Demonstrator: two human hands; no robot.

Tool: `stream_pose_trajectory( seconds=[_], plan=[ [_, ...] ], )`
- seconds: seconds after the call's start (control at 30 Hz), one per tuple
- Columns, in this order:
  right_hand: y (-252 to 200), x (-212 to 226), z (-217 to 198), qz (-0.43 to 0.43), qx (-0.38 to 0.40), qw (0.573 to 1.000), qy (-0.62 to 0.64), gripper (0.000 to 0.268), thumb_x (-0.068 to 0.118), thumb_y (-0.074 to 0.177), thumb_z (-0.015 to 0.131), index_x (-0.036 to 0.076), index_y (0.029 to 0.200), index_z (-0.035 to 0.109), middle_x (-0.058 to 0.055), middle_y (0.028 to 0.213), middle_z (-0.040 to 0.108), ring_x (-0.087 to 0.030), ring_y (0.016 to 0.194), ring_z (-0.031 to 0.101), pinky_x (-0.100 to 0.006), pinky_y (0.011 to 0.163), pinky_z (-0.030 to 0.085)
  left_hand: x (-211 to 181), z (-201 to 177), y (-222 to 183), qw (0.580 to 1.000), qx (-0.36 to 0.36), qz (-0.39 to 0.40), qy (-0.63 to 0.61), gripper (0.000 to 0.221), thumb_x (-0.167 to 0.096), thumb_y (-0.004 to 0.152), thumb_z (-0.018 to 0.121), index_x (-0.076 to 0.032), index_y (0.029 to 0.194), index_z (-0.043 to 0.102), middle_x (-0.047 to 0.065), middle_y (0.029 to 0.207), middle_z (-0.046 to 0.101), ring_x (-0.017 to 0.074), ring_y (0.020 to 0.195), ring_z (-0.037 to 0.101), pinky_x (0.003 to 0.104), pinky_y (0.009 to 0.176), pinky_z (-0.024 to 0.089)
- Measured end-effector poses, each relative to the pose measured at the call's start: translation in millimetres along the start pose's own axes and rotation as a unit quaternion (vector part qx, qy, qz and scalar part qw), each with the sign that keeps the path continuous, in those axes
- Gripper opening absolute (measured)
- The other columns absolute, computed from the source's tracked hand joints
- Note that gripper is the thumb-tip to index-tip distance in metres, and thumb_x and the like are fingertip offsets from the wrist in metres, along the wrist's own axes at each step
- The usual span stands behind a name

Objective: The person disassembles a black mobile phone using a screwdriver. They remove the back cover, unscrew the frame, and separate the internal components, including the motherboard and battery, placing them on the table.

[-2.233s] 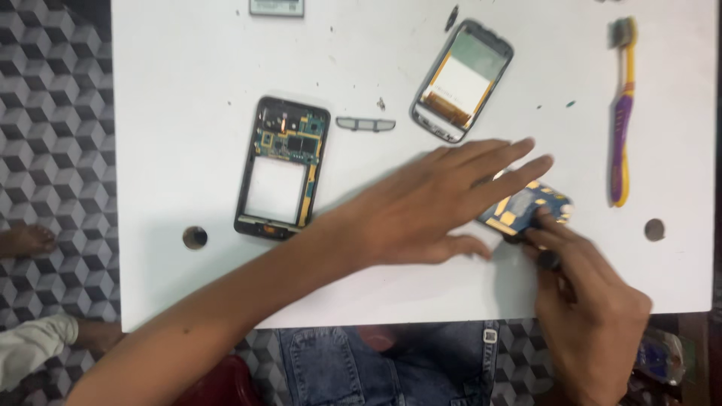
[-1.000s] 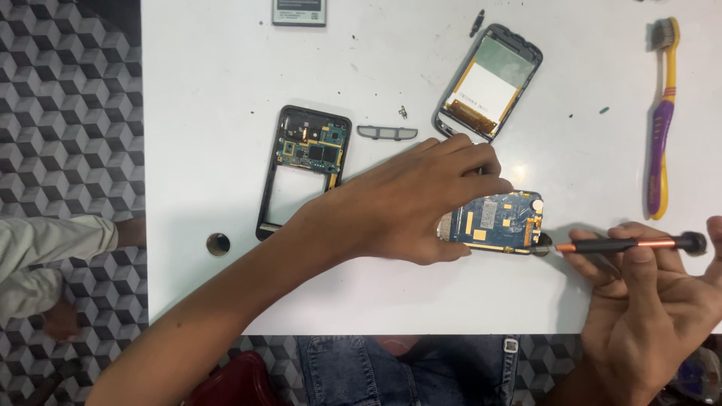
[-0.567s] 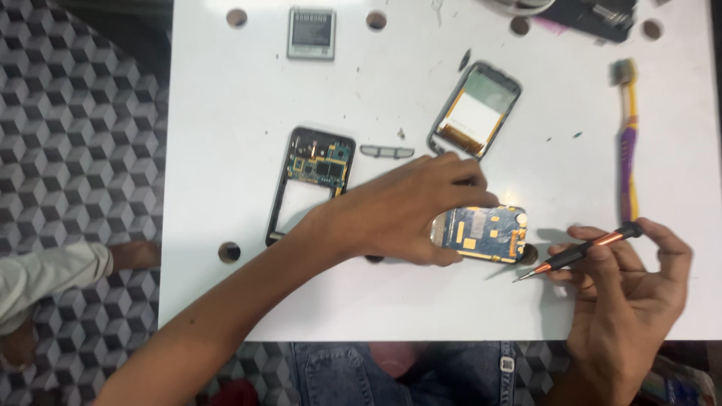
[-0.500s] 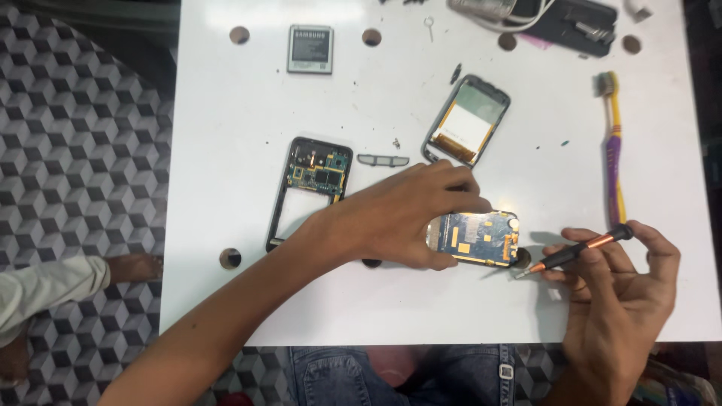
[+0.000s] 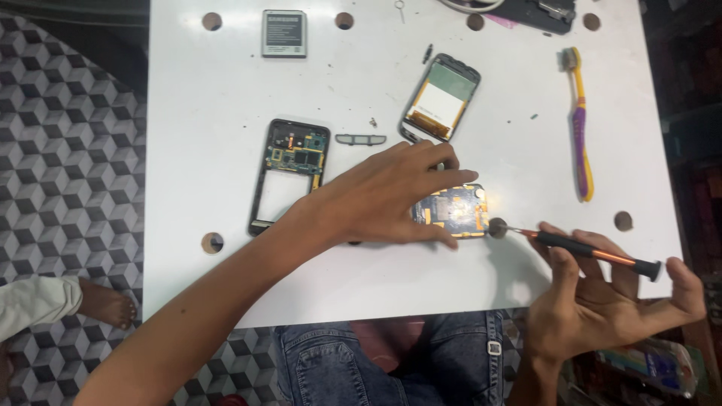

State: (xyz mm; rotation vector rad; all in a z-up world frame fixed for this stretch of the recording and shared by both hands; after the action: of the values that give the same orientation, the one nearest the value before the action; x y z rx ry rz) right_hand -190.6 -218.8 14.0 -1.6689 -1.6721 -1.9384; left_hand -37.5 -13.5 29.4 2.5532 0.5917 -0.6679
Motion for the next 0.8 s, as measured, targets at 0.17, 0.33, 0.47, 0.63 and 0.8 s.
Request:
stream_pose_trajectory(
  seconds=[0.17,0.33,0.47,0.63,0.8],
  plan=[
    [-15.8,-0.2,0.3,-0.039,-0.001,0.998,-0.05,0.061,-0.022,0.107,0.061,0.005,0.138,0.017,-0.037,0.128,0.059,-0.044,0.113,0.075,-0.042,0.096,0.067,-12.4,-1.5,-3.0,0.995,-0.023,0.057,0.081,0.093,-0.059,0.071,0.081,0.0,0.137,0.056,0.016,0.131,0.056,0.0324,0.118,0.058,0.045,0.098,0.051],
    [-21.7,5.8,6.5,-0.137,0.04,0.982,-0.125,0.06,-0.022,0.101,0.062,0.005,0.134,0.02,-0.04,0.118,0.06,-0.046,0.107,0.073,-0.046,0.094,0.065,-16.8,-1.0,-2.3,0.997,-0.003,0.038,0.067,0.071,-0.044,0.077,0.082,0.001,0.128,0.062,0.013,0.122,0.059,0.0304,0.11,0.059,0.043,0.092,0.053],
    [-23.3,3.6,5.9,-0.069,0.045,0.978,-0.194,0.063,-0.027,0.093,0.06,0.005,0.131,0.021,-0.042,0.107,0.062,-0.052,0.101,0.072,-0.054,0.091,0.064,-16.0,-2.9,-4.1,0.996,-0.031,0.057,0.058,0.064,-0.041,0.077,0.082,0.002,0.122,0.065,0.013,0.115,0.06,0.0292,0.105,0.059,0.042,0.087,0.054],
    [-30.5,-0.9,3.3,-0.061,0.01,0.994,-0.092,0.064,-0.019,0.109,0.066,0.007,0.136,0.015,-0.035,0.121,0.062,-0.044,0.113,0.076,-0.046,0.102,0.065,-13.5,0.3,-3.1,0.996,-0.03,0.056,0.063,0.064,-0.043,0.077,0.082,0.002,0.119,0.065,0.013,0.114,0.06,0.029,0.104,0.058,0.042,0.086,0.054],
    [-33.2,-7.9,4.0,-0.051,-0.009,0.995,-0.087,0.062,-0.02,0.109,0.065,0.004,0.136,0.015,-0.03,0.125,0.055,-0.043,0.114,0.076,-0.046,0.103,0.066,-12.6,1.3,-2.9,0.996,-0.039,0.053,0.059,0.064,-0.043,0.076,0.083,0.002,0.119,0.066,0.013,0.114,0.06,0.0286,0.104,0.058,0.042,0.086,0.054]
  ],
)
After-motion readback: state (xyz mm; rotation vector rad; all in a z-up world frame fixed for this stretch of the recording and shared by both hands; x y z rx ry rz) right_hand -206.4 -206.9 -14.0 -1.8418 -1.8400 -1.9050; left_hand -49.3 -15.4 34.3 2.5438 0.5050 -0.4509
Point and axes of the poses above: each hand's wrist, its own y-axis towards the middle knuckle, its own z-axis out of the palm, x = y × z, the point moved 2 cm from there along y, towards the middle knuckle
